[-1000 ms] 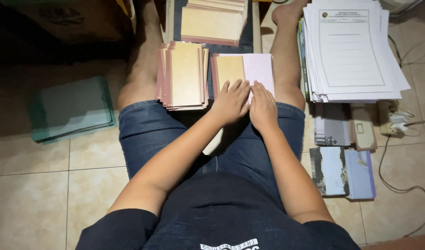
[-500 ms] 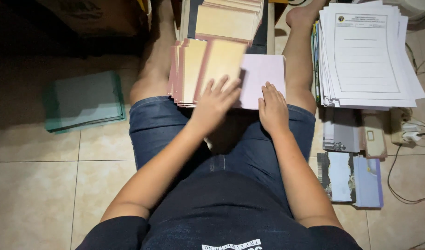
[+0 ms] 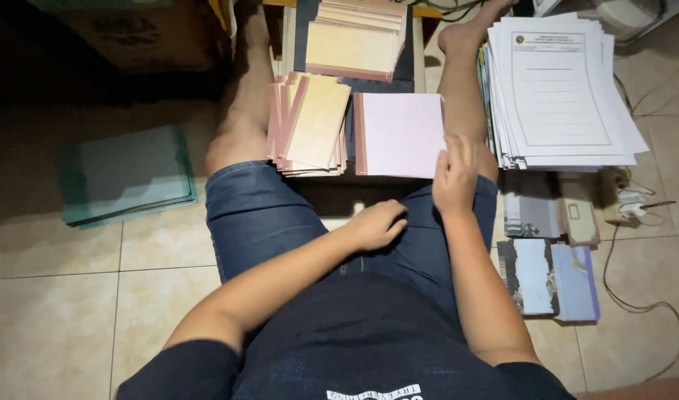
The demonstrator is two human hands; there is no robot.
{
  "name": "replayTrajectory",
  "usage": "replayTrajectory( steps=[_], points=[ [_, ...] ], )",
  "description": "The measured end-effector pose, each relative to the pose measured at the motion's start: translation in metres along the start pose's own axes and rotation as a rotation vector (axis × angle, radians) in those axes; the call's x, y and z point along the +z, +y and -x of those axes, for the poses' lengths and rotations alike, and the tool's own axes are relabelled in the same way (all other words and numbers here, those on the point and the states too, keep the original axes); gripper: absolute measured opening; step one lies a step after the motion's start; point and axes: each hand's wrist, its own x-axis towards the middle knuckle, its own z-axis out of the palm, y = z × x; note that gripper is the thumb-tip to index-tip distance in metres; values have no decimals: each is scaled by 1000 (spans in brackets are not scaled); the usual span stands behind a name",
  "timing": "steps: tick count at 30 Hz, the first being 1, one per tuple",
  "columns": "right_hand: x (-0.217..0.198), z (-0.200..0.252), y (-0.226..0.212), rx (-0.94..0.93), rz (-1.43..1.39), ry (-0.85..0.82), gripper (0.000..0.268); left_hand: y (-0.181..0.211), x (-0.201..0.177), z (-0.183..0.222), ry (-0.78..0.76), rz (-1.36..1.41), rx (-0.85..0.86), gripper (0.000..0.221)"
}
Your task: A person sitting on the floor is organizing and aligning stacks of paper and envelopes. They pick up individual pink envelopes and place them onto a larger stack of beige papers, frequently patting the stacks to ensure they are neatly aligned.
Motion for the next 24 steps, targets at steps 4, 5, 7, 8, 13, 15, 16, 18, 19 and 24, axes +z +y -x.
replayTrajectory(
  steps=[4,5,7,8,13,15,16,18,19,24],
  points=[
    [-11,4,21,-1,0,158,32,-69,77,-32,-291,457,-615,76],
    [-11,6,29,7,-9,205,31,-82,86,-42,-351,675,-767,92],
    [-10,10,53,72,1,219,33,-100,111,-54,-289,717,-814,81],
    [-9,14,64,142,1,225,34,-108,124,-56,-228,756,-875,71],
    [-1,25,99,265,-80,184,35,-81,103,-70,-208,705,-770,57],
    [0,26,98,277,-77,180,37,-92,108,-73,-246,698,-822,62],
    [-1,25,93,300,-59,154,39,-87,97,-73,-310,684,-840,72],
    [-4,23,85,330,-41,124,42,-80,79,-72,-382,671,-862,83],
    [-6,23,82,296,-18,113,41,-78,72,-71,-397,669,-857,85],
    [-18,16,74,166,21,24,35,-94,81,-60,-419,687,-827,90]
  ],
)
